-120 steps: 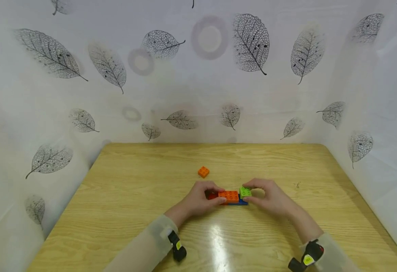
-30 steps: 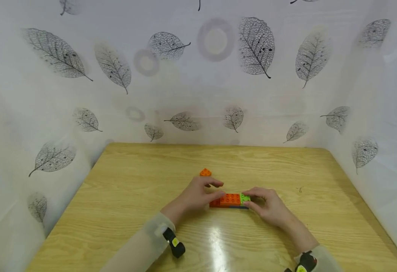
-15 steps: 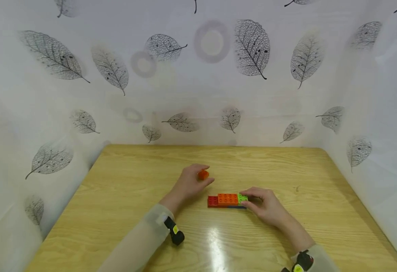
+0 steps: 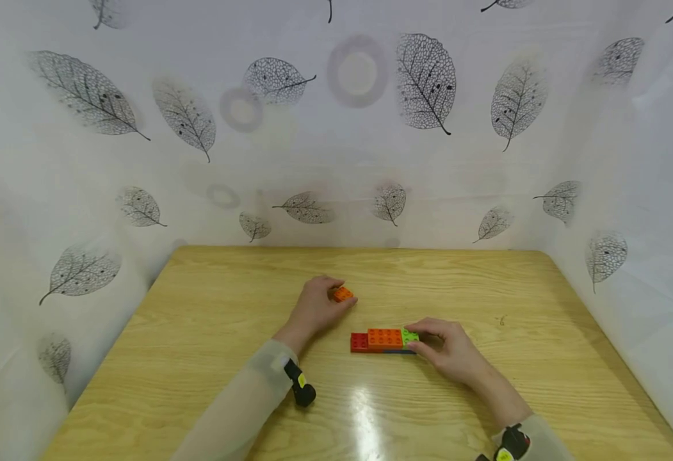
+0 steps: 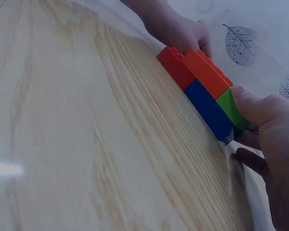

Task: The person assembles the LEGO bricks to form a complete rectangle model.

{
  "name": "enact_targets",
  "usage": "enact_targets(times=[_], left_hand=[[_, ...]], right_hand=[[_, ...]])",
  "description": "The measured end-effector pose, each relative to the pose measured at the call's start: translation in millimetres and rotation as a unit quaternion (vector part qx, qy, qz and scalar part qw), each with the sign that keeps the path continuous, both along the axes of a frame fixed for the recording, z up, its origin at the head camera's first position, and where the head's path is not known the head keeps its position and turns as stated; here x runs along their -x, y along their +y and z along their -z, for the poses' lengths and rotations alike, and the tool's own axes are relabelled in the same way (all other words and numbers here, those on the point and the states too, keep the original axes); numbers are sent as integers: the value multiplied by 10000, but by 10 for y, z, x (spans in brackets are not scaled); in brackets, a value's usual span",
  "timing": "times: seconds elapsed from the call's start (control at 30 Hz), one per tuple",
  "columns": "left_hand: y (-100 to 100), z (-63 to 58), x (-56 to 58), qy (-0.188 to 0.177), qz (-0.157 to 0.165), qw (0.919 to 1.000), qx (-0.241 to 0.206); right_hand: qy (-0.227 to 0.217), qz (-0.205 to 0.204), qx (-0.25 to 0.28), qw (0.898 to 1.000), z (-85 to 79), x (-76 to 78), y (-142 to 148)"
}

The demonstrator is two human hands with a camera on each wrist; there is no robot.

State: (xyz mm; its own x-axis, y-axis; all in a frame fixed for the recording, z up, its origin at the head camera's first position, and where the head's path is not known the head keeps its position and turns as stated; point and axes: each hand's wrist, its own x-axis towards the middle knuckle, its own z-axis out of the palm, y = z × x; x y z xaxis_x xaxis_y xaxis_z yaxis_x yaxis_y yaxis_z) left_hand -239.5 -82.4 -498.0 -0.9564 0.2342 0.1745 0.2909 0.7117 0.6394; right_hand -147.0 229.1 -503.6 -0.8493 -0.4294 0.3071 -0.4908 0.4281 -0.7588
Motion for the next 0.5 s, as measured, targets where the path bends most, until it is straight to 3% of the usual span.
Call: enact_targets(times=[0.5], left_hand=[[-59, 12, 39, -69, -6, 10000, -32]], right_hand=[[12, -35, 84, 10000, -6, 0, 3]])
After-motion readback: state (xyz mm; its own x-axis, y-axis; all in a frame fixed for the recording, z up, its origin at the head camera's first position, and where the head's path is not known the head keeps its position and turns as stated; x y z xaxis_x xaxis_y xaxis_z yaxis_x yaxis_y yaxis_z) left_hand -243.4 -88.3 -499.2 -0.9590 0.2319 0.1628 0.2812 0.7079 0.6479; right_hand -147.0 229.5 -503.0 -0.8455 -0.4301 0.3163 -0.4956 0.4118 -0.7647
